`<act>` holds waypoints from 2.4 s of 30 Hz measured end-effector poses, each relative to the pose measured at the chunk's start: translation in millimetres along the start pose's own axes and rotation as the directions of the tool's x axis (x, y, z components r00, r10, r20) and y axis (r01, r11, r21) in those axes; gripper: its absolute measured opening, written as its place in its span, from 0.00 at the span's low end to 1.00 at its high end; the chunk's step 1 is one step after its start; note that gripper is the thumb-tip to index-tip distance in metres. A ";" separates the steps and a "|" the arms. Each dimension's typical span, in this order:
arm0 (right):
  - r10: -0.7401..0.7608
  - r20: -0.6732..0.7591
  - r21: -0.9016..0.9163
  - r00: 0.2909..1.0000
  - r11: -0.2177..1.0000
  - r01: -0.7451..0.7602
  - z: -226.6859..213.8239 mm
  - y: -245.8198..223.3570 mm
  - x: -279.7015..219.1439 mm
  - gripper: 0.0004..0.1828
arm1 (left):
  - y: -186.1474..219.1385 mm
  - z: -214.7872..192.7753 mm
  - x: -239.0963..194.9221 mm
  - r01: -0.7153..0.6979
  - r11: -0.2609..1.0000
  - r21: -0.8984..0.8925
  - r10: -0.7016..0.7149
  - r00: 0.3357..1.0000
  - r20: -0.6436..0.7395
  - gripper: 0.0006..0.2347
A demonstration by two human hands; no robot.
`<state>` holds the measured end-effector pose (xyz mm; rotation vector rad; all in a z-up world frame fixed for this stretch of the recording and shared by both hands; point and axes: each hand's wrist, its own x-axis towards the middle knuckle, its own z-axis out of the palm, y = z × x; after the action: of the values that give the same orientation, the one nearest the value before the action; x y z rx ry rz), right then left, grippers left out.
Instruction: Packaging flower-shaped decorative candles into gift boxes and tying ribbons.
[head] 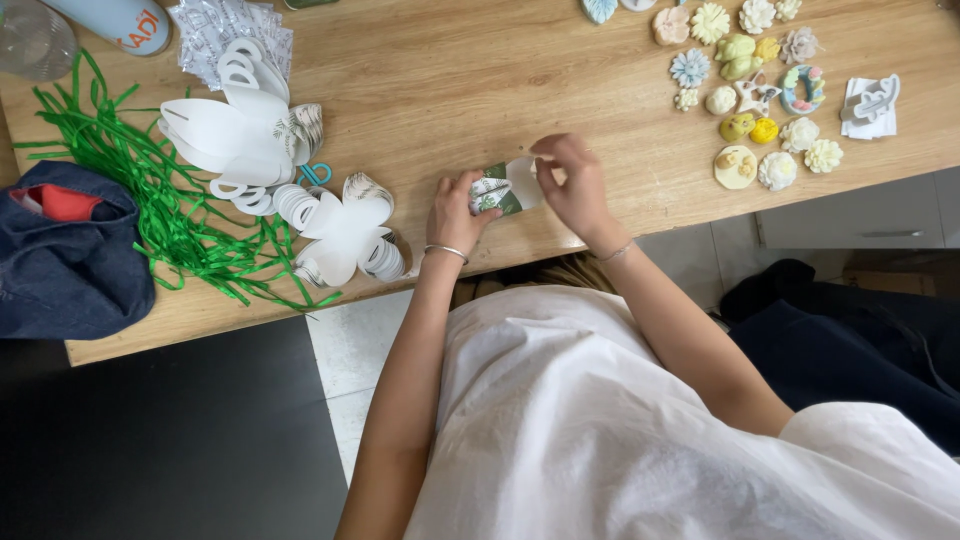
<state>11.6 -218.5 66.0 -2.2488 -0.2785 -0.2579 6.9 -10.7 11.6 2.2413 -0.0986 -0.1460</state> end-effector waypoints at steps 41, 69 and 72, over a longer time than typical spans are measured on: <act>-0.139 0.370 -0.222 0.918 0.947 0.233 60.3 -0.9 11.6 0.09 | -15.7 17.2 0.1 -0.003 0.996 0.090 0.003 1.000 0.001 0.24; -0.268 0.304 -0.094 0.914 0.947 0.309 57.3 -5.6 0.6 0.07 | -223.1 -239.7 -22.9 0.491 0.855 0.164 -0.232 0.646 -0.727 0.16; -0.257 0.316 -0.095 0.913 0.949 0.300 59.2 -10.0 3.7 0.07 | -226.6 -249.7 -2.3 0.589 0.762 0.269 -0.263 0.662 -0.702 0.14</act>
<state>17.7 -166.2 37.0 -2.3836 -0.7706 -0.0838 44.1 323.6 -10.5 2.6434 0.8936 0.4347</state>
